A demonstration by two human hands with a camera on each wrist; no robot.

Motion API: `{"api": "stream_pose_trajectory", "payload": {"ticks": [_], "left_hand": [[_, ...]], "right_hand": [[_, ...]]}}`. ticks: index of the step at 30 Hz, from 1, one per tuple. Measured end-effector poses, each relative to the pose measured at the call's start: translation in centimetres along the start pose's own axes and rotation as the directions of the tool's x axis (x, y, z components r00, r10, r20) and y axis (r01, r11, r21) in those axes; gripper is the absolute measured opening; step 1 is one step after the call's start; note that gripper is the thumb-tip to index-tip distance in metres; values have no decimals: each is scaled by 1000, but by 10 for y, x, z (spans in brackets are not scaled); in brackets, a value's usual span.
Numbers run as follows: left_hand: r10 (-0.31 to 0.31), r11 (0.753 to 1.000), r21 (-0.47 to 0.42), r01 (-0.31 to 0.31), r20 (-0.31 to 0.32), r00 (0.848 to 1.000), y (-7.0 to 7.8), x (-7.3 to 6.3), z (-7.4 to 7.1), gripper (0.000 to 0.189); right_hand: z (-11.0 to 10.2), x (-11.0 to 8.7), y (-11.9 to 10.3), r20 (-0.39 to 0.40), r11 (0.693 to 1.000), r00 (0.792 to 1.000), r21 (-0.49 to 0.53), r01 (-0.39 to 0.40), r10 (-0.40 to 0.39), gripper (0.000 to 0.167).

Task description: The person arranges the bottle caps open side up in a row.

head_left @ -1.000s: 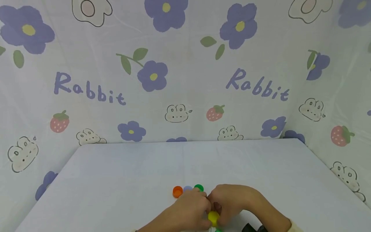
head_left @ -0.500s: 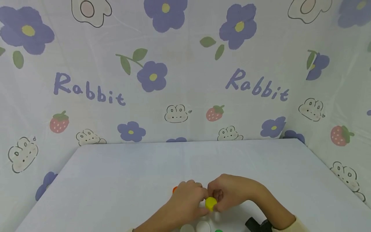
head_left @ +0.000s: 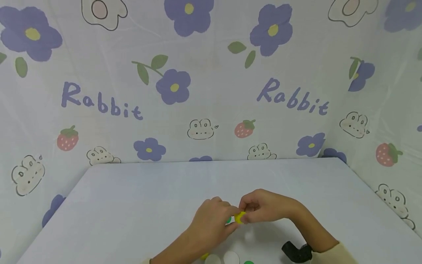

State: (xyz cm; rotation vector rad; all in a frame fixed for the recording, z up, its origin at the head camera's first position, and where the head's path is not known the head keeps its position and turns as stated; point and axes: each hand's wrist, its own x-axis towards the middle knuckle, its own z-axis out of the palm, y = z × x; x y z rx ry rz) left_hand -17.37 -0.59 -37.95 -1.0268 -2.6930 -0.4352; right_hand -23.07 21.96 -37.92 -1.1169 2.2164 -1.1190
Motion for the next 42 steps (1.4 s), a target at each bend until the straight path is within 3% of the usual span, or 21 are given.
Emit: {"api": "stream_pose_trajectory", "payload": {"ticks": [5, 10, 15, 18, 23, 26, 31, 37, 42], "left_hand": [[-28, 998, -50, 28, 12, 1000, -5, 2, -3, 21], [-85, 987, -135, 87, 19, 996, -9, 4, -6, 22], [-116, 980, -164, 117, 14, 993, -11, 5, -7, 35], [-98, 980, -174, 93, -22, 995, -12, 5, -8, 42], [-55, 980, -197, 34, -101, 993, -18, 6, -8, 36], [-72, 977, -205, 53, -85, 994, -20, 8, -7, 34], [-120, 968, -222, 113, -20, 993, -23, 9, -4, 36], [-148, 958, -243, 150, 27, 989, -25, 12, 0, 35], [-149, 957, -244, 158, 53, 987, -28, 15, 4, 32]], "right_hand": [[-2, 0, 0, -47, 997, 999, 67, 23, -20, 11], [-4, -1, 1, -36, 993, 999, 115, 34, -30, 13], [-4, 1, 1, -65, 993, 997, 105, 58, -52, 11], [-3, 2, 1, -115, 992, 992, 106, 61, -49, 12], [-2, 3, 2, -172, 990, 984, 129, 62, -39, 13], [0, 3, 2, -178, 989, 983, 127, 74, -50, 21], [5, 4, 0, -196, 998, 978, -1, 70, -69, 41], [9, 6, -6, -208, 991, 978, -137, 5, -34, 37], [9, 3, -11, -154, 982, 988, -185, -47, 18, 28]]}}
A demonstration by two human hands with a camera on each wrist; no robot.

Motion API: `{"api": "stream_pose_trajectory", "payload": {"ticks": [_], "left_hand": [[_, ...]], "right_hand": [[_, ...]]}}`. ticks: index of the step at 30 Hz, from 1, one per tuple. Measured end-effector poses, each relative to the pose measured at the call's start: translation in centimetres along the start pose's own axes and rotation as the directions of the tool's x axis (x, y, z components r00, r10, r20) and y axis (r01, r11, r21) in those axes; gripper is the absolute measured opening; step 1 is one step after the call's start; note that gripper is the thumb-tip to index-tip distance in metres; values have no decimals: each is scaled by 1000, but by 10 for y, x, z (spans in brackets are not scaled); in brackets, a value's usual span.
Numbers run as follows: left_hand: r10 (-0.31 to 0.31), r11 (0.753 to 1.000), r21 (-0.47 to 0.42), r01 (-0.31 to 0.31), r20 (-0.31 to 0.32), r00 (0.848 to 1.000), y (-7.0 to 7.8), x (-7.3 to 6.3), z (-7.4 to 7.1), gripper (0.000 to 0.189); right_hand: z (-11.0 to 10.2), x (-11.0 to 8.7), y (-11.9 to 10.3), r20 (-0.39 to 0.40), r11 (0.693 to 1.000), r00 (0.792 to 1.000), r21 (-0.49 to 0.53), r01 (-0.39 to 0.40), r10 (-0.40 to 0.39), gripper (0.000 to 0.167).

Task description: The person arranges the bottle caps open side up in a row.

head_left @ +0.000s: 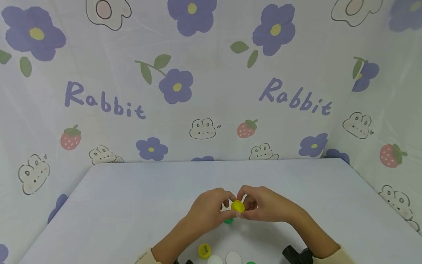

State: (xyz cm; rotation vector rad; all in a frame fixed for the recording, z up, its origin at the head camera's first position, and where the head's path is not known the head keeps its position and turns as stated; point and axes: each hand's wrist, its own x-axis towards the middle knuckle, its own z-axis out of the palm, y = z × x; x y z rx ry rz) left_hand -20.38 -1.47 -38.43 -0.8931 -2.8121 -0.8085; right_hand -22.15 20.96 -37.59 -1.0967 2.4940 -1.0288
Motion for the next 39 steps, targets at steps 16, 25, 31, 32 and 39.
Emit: {"api": "stream_pose_trajectory", "payload": {"ticks": [16, 25, 31, 32, 39], "left_hand": [[71, 967, 228, -117, 200, 977, 3, 5, 27, 30], [85, 950, 285, -126, 153, 985, 2, 5, 30, 31], [74, 958, 266, -104, 121, 990, -2, 5, 32, 29], [68, 960, 263, -98, 121, 990, -3, 6, 32, 29], [30, 961, 271, -60, 112, 993, -4, 7, 32, 27]], "right_hand": [[9, -2, 4, 189, 989, 978, -131, -67, 91, 26], [13, 1, 8, 131, 983, 987, -168, -72, 95, 19], [15, 4, 8, 78, 973, 992, -215, -83, 102, 16], [15, 4, 8, 72, 971, 992, -220, -89, 108, 16], [17, 8, 11, 40, 961, 987, -240, -140, 153, 18]]}}
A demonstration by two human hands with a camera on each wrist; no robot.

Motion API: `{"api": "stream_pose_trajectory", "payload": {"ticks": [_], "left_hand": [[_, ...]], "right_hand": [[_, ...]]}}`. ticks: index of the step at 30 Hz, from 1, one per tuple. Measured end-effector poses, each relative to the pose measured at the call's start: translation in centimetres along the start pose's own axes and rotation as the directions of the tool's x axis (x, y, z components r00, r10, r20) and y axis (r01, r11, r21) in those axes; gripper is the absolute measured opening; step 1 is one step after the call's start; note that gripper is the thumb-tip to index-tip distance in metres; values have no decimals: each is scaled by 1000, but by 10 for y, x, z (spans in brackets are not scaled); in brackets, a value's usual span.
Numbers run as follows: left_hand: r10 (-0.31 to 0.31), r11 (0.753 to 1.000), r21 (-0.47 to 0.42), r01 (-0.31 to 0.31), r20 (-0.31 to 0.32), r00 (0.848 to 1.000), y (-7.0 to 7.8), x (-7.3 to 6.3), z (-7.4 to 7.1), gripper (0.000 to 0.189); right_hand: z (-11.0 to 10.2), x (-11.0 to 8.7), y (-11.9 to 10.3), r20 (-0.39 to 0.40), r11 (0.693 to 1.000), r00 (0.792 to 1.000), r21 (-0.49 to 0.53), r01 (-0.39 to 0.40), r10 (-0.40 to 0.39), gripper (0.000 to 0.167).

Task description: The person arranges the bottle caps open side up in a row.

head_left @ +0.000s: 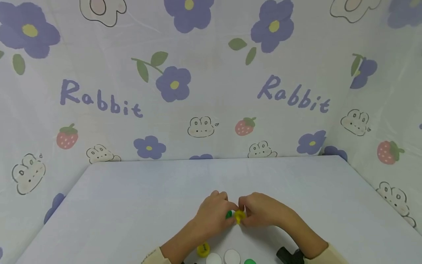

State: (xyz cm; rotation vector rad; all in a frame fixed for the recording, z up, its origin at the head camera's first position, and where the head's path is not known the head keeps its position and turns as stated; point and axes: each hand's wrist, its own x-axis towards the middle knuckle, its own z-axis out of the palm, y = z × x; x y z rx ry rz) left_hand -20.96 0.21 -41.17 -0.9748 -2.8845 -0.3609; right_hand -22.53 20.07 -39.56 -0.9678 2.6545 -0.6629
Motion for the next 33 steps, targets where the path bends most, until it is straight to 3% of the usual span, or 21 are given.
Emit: {"api": "stream_pose_trajectory", "payload": {"ticks": [13, 25, 29, 33], "left_hand": [[-20, 999, 31, 20, 6, 1000, -1, 1, -2, 29], [-36, 999, 18, 36, 25, 999, -1, -1, -2, 32], [-63, 998, 29, 61, 60, 996, -1, -1, -3, 36], [-86, 995, 62, 81, 72, 994, 0, -4, -7, 36]], "right_hand": [[4, 3, -1, -39, 999, 999, 11, -37, 37, 21], [4, 1, -1, -35, 1000, 999, 16, -9, 9, 22], [-2, -4, -2, 9, 996, 996, 15, -86, 85, 36], [-12, -13, -12, 59, 980, 978, -22, -198, 199, 46]]}}
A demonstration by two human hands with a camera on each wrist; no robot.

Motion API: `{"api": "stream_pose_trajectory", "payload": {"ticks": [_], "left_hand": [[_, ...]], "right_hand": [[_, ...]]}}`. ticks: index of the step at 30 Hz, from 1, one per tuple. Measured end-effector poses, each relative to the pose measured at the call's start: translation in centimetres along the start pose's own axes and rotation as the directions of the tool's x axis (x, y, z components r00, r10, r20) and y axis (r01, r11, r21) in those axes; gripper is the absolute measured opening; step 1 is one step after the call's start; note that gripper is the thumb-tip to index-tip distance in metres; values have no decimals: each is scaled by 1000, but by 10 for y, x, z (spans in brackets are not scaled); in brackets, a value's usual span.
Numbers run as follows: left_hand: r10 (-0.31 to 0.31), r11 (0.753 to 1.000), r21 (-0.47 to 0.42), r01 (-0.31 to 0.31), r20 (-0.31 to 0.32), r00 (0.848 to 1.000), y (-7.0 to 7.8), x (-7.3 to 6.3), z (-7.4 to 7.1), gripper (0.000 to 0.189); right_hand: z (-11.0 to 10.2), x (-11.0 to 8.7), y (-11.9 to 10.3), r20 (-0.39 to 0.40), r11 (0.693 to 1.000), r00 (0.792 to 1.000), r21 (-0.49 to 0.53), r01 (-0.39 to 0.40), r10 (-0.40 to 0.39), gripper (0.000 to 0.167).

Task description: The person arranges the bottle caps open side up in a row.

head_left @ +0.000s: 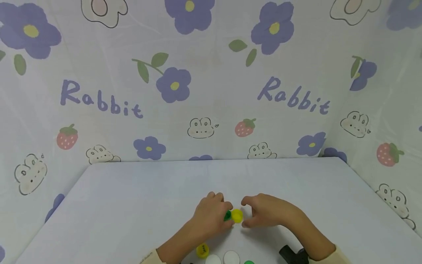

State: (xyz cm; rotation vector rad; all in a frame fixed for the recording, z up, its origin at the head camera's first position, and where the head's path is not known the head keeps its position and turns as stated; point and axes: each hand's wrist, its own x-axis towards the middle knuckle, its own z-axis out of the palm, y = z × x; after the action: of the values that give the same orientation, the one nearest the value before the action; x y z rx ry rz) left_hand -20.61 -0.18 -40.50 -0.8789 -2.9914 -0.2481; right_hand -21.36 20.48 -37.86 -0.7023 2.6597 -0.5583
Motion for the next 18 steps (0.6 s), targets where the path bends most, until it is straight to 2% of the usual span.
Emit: {"api": "stream_pose_trajectory", "payload": {"ticks": [3, 6, 10, 12, 16, 18], "left_hand": [[2, 1000, -1, -2, 7, 1000, 1, -6, -4, 32], [31, 996, -80, -26, 61, 998, 2, -14, -10, 28], [118, 967, -240, -82, 143, 983, 7, -27, -18, 25], [176, 952, -280, -128, 155, 972, 11, -32, -21, 26], [236, 950, -251, -187, 182, 955, 18, -40, -24, 30], [227, 958, -226, -177, 218, 949, 21, -42, -24, 32]], "right_hand": [[-5, -10, -8, 54, 998, 997, -36, -53, 55, 35], [-7, -18, -16, 132, 997, 989, -62, -54, 61, 22], [-4, -27, -27, 228, 999, 973, -46, 24, -13, 14], [-3, -30, -32, 255, 996, 965, -37, 76, -65, 14], [-1, -34, -41, 273, 985, 951, -53, 164, -143, 16], [0, -35, -43, 271, 980, 948, -65, 189, -165, 19]]}}
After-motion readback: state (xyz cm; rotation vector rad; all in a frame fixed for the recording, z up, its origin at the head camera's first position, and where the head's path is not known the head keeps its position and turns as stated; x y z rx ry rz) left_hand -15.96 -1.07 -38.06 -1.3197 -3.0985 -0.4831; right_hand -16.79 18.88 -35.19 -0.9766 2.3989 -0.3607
